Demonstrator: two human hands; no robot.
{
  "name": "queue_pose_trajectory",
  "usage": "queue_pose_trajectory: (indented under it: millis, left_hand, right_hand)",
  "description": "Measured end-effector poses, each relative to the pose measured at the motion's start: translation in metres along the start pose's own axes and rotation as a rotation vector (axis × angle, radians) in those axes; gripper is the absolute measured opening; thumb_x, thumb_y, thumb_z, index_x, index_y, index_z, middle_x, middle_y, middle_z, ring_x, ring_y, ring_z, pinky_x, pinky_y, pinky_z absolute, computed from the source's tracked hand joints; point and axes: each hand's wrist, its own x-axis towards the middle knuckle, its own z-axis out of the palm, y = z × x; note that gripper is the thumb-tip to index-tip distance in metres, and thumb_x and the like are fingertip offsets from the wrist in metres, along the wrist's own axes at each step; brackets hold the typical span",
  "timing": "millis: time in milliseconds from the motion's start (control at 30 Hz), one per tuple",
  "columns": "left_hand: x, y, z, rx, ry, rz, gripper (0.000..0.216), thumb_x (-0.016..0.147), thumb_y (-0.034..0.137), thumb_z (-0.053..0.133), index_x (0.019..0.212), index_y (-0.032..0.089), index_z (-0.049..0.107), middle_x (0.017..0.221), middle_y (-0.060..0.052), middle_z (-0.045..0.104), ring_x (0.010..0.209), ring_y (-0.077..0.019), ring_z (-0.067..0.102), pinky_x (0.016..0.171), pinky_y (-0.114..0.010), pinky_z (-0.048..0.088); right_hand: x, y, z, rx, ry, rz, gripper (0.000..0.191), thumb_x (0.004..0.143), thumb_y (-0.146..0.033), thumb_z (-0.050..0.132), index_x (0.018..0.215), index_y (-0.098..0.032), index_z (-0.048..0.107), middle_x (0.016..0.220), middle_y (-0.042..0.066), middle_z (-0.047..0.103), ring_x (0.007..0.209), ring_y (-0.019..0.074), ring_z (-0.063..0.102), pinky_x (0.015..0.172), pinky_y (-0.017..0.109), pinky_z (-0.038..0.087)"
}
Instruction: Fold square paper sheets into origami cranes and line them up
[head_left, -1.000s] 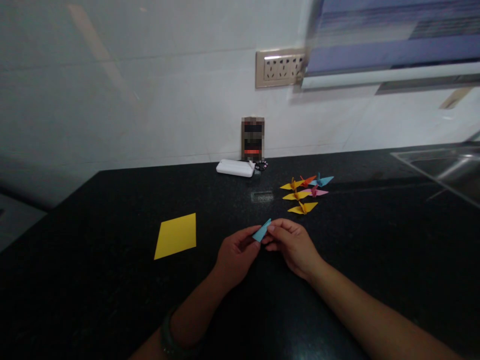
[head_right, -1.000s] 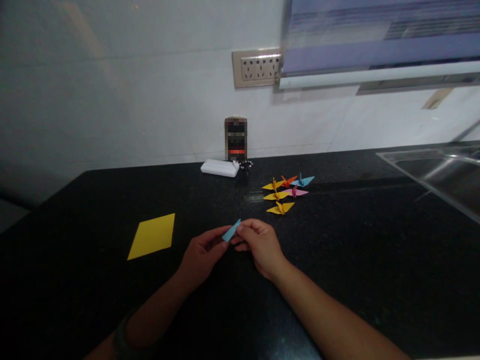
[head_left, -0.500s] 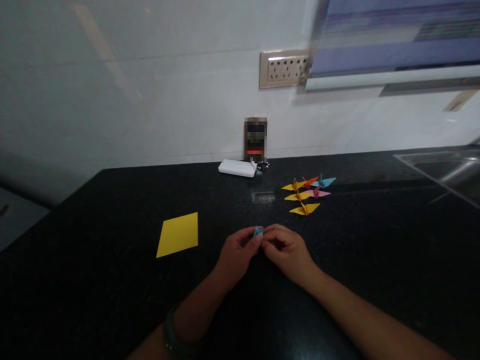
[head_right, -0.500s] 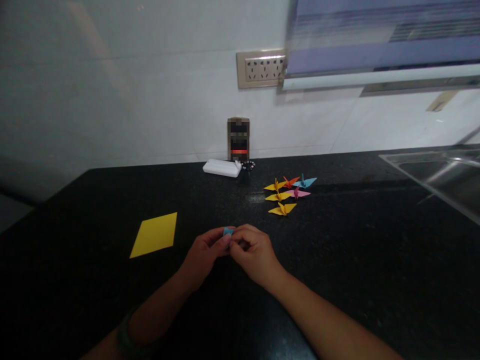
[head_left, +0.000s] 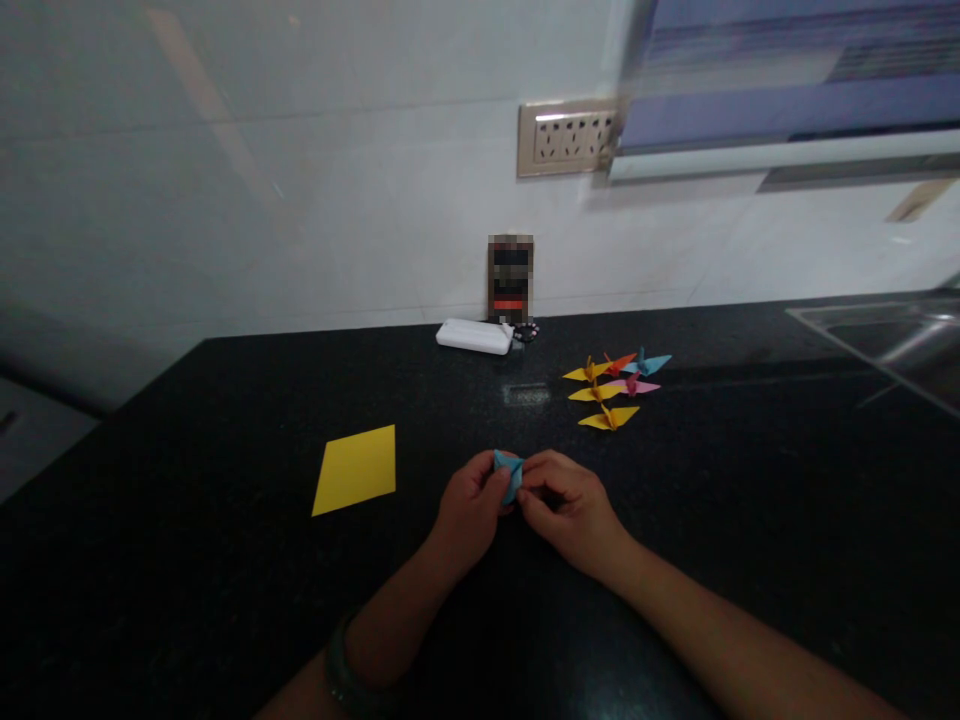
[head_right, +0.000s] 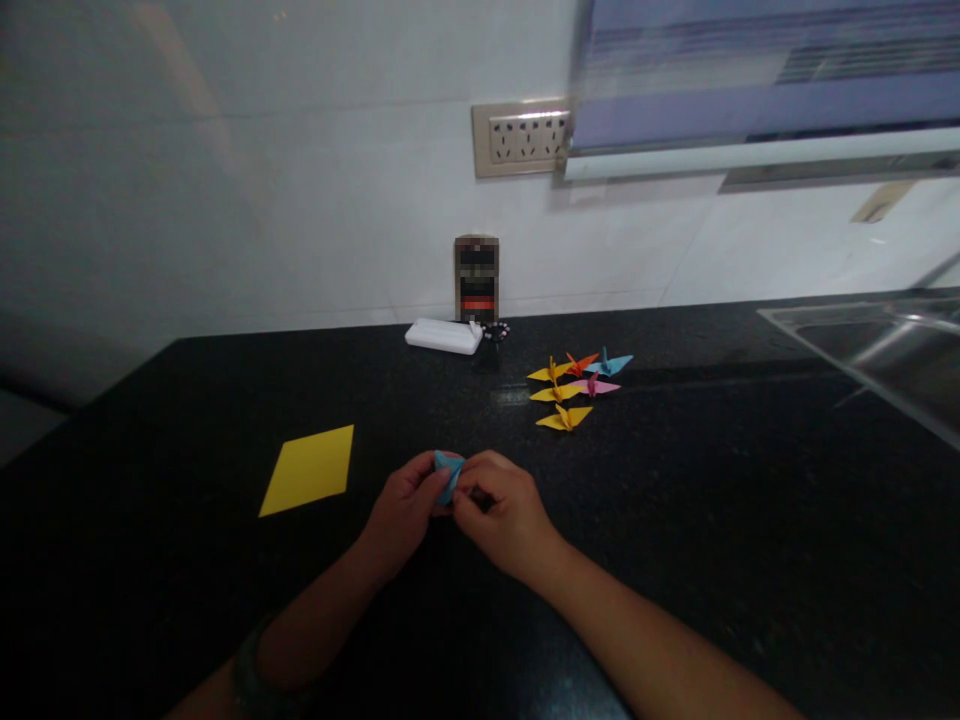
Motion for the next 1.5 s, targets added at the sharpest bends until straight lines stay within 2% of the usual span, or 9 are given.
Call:
queue_pose_trajectory:
  millis: [167,300,533,667,833,1000,1333,1433,1500]
  left_hand:
    - [0.001,0.002,-0.003,0.018,0.006,-0.004,0.017,0.075,0.028,0.05,0.084,0.017,0.059,0.073,0.0,0.058,0.07,-0.0141,0.057,0.06,-0.026,0.049]
    - [0.001,0.005,-0.005,-0.011,-0.029,-0.034,0.021,0.075,0.029,0.05,0.089,0.018,0.061,0.083,-0.002,0.061,0.083,-0.0167,0.058,0.066,-0.027,0.049]
    - [0.0,0.005,-0.006,-0.011,-0.108,-0.049,0.027,0.076,0.032,0.05,0.096,0.019,0.062,0.09,-0.003,0.063,0.081,-0.0164,0.058,0.067,-0.028,0.048]
    - [0.002,0.003,-0.007,-0.008,-0.092,-0.013,0.028,0.077,0.033,0.049,0.097,0.017,0.061,0.088,-0.004,0.064,0.076,-0.0157,0.058,0.067,-0.027,0.046]
    - [0.003,0.003,-0.007,-0.189,-0.044,-0.052,0.025,0.076,0.031,0.051,0.093,0.015,0.06,0.088,-0.006,0.065,0.077,-0.0164,0.06,0.068,-0.027,0.045]
    - [0.004,0.003,-0.006,-0.295,-0.013,-0.079,0.024,0.076,0.031,0.052,0.09,0.014,0.059,0.085,-0.007,0.065,0.077,-0.0175,0.06,0.068,-0.029,0.046]
    - [0.005,0.001,-0.014,0.049,0.017,0.119,0.029,0.08,0.034,0.046,0.099,0.017,0.06,0.09,-0.006,0.065,0.078,-0.017,0.058,0.071,-0.029,0.043]
    - [0.006,0.004,-0.014,0.083,0.073,0.122,0.031,0.079,0.035,0.046,0.099,0.016,0.06,0.088,-0.006,0.066,0.076,-0.0178,0.059,0.068,-0.029,0.044]
    - [0.004,0.006,-0.013,0.122,0.065,0.134,0.03,0.079,0.034,0.047,0.098,0.017,0.061,0.088,-0.005,0.066,0.076,-0.0182,0.059,0.067,-0.028,0.044]
  right_hand:
    - [-0.001,0.0,-0.003,-0.14,-0.002,-0.074,0.013,0.07,-0.008,0.054,0.078,-0.018,0.056,0.077,0.003,0.055,0.074,0.0147,0.052,0.067,0.029,0.044]
    - [0.0,0.001,-0.007,-0.27,-0.012,-0.04,0.035,0.068,-0.011,0.058,0.101,-0.019,0.052,0.09,0.006,0.051,0.084,0.0177,0.048,0.07,0.031,0.045]
    - [0.0,0.004,-0.008,-0.494,-0.133,-0.08,0.021,0.071,-0.013,0.056,0.089,-0.022,0.063,0.11,0.009,0.044,0.103,0.0241,0.042,0.079,0.038,0.043]
    - [0.0,0.004,-0.01,-0.544,-0.174,-0.14,0.021,0.073,-0.013,0.055,0.088,-0.025,0.065,0.117,0.009,0.041,0.111,0.0255,0.038,0.084,0.04,0.04]
    - [0.003,0.002,-0.012,-0.584,-0.197,-0.221,0.018,0.075,-0.02,0.056,0.09,-0.024,0.066,0.116,0.01,0.044,0.11,0.027,0.039,0.086,0.044,0.039]
    - [0.004,-0.001,-0.014,-0.583,-0.226,-0.219,0.02,0.077,-0.023,0.055,0.093,-0.025,0.065,0.114,0.011,0.047,0.108,0.028,0.04,0.082,0.044,0.041]
    - [0.003,-0.005,-0.015,-0.485,-0.293,-0.195,0.033,0.071,-0.01,0.053,0.1,-0.024,0.062,0.119,0.009,0.044,0.11,0.0257,0.04,0.087,0.043,0.039]
    - [0.003,-0.005,-0.015,-0.259,-0.212,-0.165,0.027,0.068,-0.005,0.051,0.086,-0.021,0.063,0.119,0.008,0.043,0.111,0.0231,0.04,0.088,0.039,0.039]
    - [0.003,-0.003,-0.013,-0.139,-0.081,-0.054,0.016,0.071,-0.011,0.052,0.083,-0.02,0.059,0.106,0.007,0.049,0.097,0.0191,0.049,0.077,0.033,0.044]
